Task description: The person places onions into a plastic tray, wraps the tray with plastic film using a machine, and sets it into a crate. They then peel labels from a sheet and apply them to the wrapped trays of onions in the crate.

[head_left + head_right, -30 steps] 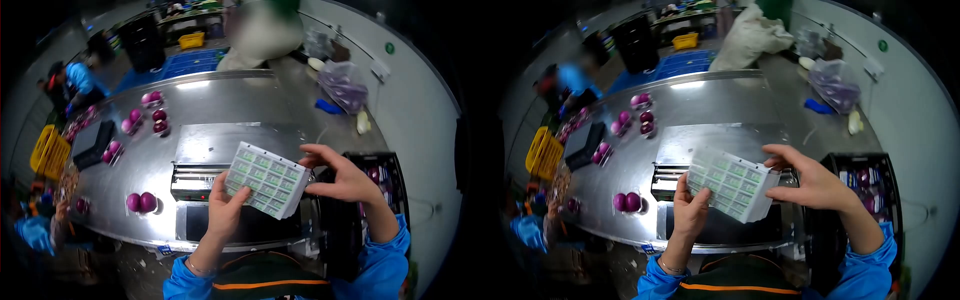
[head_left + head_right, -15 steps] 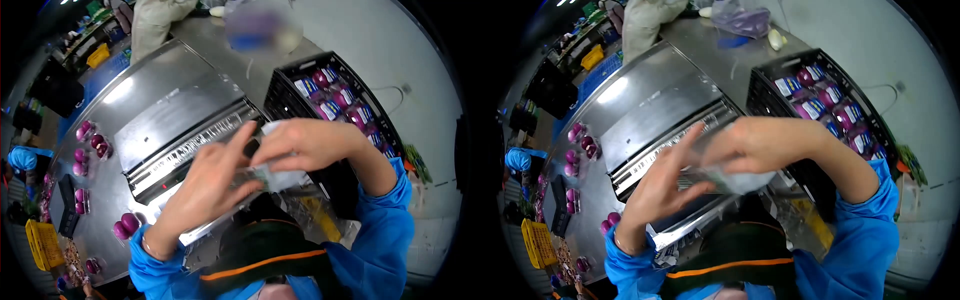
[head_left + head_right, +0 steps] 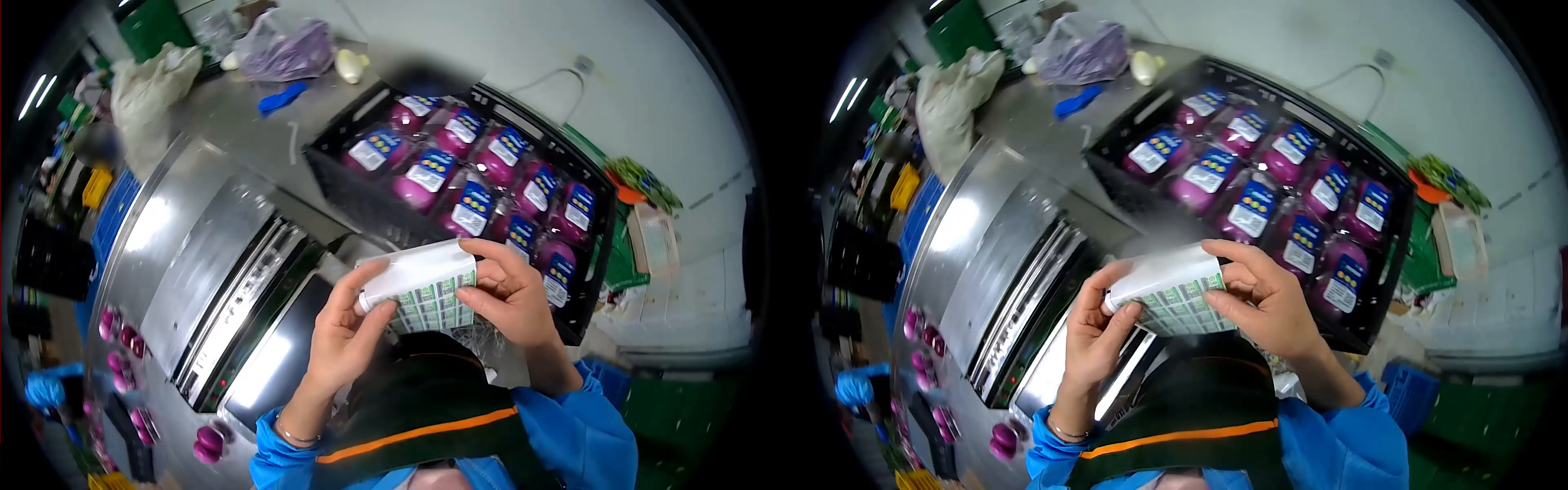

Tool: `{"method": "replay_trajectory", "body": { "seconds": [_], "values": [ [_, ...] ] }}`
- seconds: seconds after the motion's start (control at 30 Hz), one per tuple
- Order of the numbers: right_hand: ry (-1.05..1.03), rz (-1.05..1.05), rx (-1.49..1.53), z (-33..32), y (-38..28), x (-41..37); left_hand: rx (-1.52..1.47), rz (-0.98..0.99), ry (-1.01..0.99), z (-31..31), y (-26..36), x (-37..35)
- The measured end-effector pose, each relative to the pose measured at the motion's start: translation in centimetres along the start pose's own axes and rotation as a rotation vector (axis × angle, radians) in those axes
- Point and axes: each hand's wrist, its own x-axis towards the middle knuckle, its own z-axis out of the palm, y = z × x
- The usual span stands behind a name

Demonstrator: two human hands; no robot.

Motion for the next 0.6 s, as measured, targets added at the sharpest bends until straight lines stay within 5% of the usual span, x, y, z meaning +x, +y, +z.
{"method": "replay_trajectory", "body": {
  "seconds": [0.13, 0.23, 0.3, 0.37, 0.47, 0.57, 0.6],
  "values": [
    [0.008, 0.006, -0.151, -5.2, -1.3, 0.4, -0.051, -0.181, -0.162, 2.2, -1.0, 3.7],
    [-0.066, -0.001, -0.395, -8.5, -4.1, 2.2, 0.827, 0.223, -0.008, 4.3, 1.9, 5.6],
    [-0.414, -0.103, -0.674, -9.9, -6.4, 4.4, 1.102, 0.667, -0.158, 5.7, 4.6, 8.1],
    [-0.731, -0.109, -0.699, -10.0, -7.9, 6.4, 1.049, 0.539, -0.571, 7.8, 7.1, 11.1],
    [-0.546, -0.136, -0.695, -10.5, -10.1, 7.0, 0.847, 0.255, -0.649, 7.9, 5.7, 13.1],
    [0.218, -0.635, -1.056, -12.9, -8.9, 4.9, 0.280, 0.003, -0.298, 7.3, 3.6, 12.3],
    [0.289, -0.452, -0.858, -13.0, -7.6, 3.3, 0.195, 0.039, -0.213, 7.5, 3.0, 12.0]
  ]
}}
